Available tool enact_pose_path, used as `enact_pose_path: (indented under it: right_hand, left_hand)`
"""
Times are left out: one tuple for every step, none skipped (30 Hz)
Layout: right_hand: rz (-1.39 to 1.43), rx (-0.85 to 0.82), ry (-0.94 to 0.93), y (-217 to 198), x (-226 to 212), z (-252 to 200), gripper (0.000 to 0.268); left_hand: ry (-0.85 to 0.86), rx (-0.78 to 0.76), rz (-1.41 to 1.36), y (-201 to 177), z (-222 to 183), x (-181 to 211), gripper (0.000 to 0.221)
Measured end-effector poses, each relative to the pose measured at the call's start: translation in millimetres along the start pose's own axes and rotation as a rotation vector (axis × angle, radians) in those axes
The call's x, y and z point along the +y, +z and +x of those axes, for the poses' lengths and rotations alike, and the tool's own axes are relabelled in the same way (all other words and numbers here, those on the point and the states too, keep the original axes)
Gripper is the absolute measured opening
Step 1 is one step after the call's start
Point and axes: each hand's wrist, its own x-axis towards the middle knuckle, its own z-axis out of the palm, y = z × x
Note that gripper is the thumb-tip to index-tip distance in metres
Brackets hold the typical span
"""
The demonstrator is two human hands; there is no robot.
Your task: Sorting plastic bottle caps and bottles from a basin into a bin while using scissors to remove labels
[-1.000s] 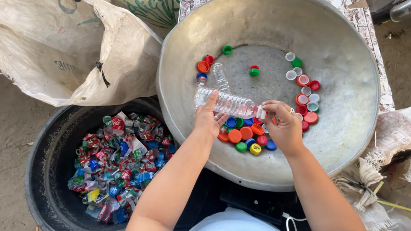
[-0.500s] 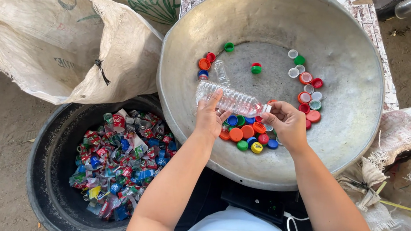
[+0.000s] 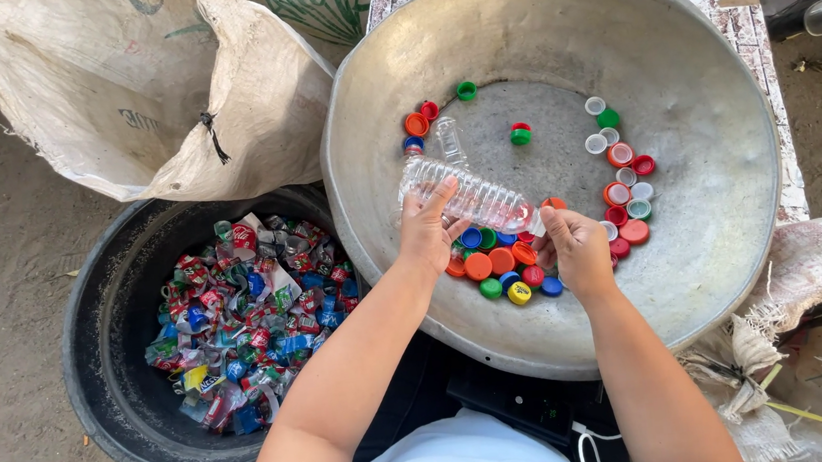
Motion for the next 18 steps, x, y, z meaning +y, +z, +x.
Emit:
enact_pose_path:
  right_hand:
    - [0.000,-0.001,0.000,0,4,2,0.057]
    - [0.034,-0.008,0.038,-1,9,5,0.061]
    - [0.069,-0.015,0.076,-2,13,7,0.064]
    - [0.068,-0.014,0.075,-1,11,8,0.064]
    - [0.179,-0.022,0.117,0,10,8,0.061]
    - [0.289,-0.030,0.159,1,9,8,0.059]
    - [0.287,-0.031,0.160,1,15,11,0.059]
    - [0.323,-0.037,0.184,0,20,13,0.059]
    - [0.359,-0.044,0.206,0,25,17,0.059]
    - [0.358,-0.045,0.205,0,21,16,0.059]
    - [0.385,-0.052,0.196,1,17,16,0.054]
    - [0.413,-0.058,0.187,1,14,15,0.049]
    - [0.412,-0.059,0.187,0,17,16,0.049]
    - [0.388,-0.066,0.154,-1,20,16,0.039]
    - [0.365,-0.073,0.122,-2,23,17,0.030]
    - [0.364,-0.075,0.121,-2,17,14,0.030]
    - [0.334,-0.062,0.055,-3,11,11,0.028]
    - [0.304,-0.048,-0.011,-4,5,9,0.033]
  left_hand:
    - [0.000,0.000,-0.001,1,-5,3,0.052]
    - [0.007,-0.017,0.013,3,-10,6,0.051]
    - [0.014,-0.036,0.026,5,-15,9,0.050]
    - [0.014,-0.036,0.025,6,-16,9,0.050]
    - [0.025,-0.056,0.016,8,-17,8,0.050]
    - [0.037,-0.076,0.007,9,-19,8,0.051]
    - [0.036,-0.075,0.005,8,-19,8,0.051]
    - [0.036,-0.076,0.000,8,-20,7,0.051]
    - [0.039,-0.077,-0.005,8,-19,8,0.051]
    - [0.040,-0.077,-0.007,8,-19,8,0.051]
    - [0.047,-0.071,-0.008,9,-20,9,0.053]
    - [0.053,-0.065,-0.010,9,-20,9,0.054]
    - [0.053,-0.064,-0.012,5,-12,6,0.054]
    - [0.050,-0.033,-0.011,2,-4,2,0.055]
    - [0.047,-0.002,-0.011,-2,4,-1,0.056]
    - [0.048,0.000,-0.013,-3,4,-2,0.056]
    - [0.036,0.022,-0.011,-4,4,-2,0.056]
    - [0.024,0.044,-0.009,-5,4,-2,0.056]
